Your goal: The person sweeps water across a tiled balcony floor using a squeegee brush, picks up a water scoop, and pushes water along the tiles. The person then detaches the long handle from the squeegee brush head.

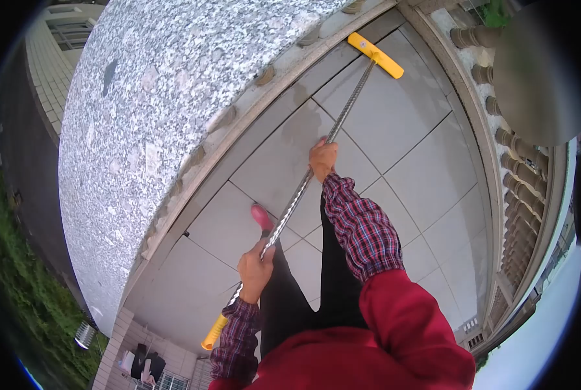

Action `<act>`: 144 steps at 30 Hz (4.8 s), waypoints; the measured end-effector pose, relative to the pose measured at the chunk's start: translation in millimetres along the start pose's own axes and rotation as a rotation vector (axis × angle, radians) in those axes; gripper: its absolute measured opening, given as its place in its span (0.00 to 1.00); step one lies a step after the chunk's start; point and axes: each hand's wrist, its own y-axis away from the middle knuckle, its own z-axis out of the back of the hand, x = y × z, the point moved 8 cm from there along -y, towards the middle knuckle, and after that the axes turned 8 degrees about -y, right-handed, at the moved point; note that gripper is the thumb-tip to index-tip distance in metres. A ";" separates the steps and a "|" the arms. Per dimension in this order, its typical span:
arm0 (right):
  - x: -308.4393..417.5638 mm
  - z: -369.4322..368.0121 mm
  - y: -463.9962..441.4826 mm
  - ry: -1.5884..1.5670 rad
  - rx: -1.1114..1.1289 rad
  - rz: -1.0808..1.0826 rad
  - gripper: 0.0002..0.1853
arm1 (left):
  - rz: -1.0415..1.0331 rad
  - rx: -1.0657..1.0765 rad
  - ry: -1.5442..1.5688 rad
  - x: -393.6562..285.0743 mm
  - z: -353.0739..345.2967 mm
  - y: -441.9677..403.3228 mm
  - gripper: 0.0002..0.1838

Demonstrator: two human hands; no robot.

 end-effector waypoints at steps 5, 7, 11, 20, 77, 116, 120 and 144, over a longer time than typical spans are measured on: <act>-77.2 -54.0 132.6 0.044 -0.108 0.224 0.13 | 0.060 -0.063 0.008 147.7 -3.0 77.9 0.13; -122.0 -87.1 178.2 0.131 -0.205 0.317 0.13 | 0.088 -0.084 0.030 203.5 -1.0 106.7 0.13; -198.2 -140.8 277.4 0.174 0.028 0.257 0.13 | 0.188 -0.109 0.017 316.0 0.1 180.7 0.14; -329.9 -208.9 446.2 0.142 0.278 0.091 0.14 | 0.443 -0.101 -0.022 466.6 1.7 319.2 0.15; -373.4 -384.1 611.0 -0.010 0.128 -0.043 0.14 | 0.114 0.097 -0.017 765.2 80.6 254.6 0.13; -475.3 -540.9 871.5 -0.500 0.148 -0.267 0.13 | -0.011 -0.017 -0.422 1003.3 233.4 302.4 0.11; -465.1 -519.7 733.4 -0.408 -0.063 -0.029 0.13 | -0.232 -0.043 -0.255 919.0 171.0 243.2 0.11; -636.8 -427.6 836.0 -0.815 -0.053 -0.474 0.11 | -0.472 -0.067 -0.609 937.0 115.7 367.3 0.11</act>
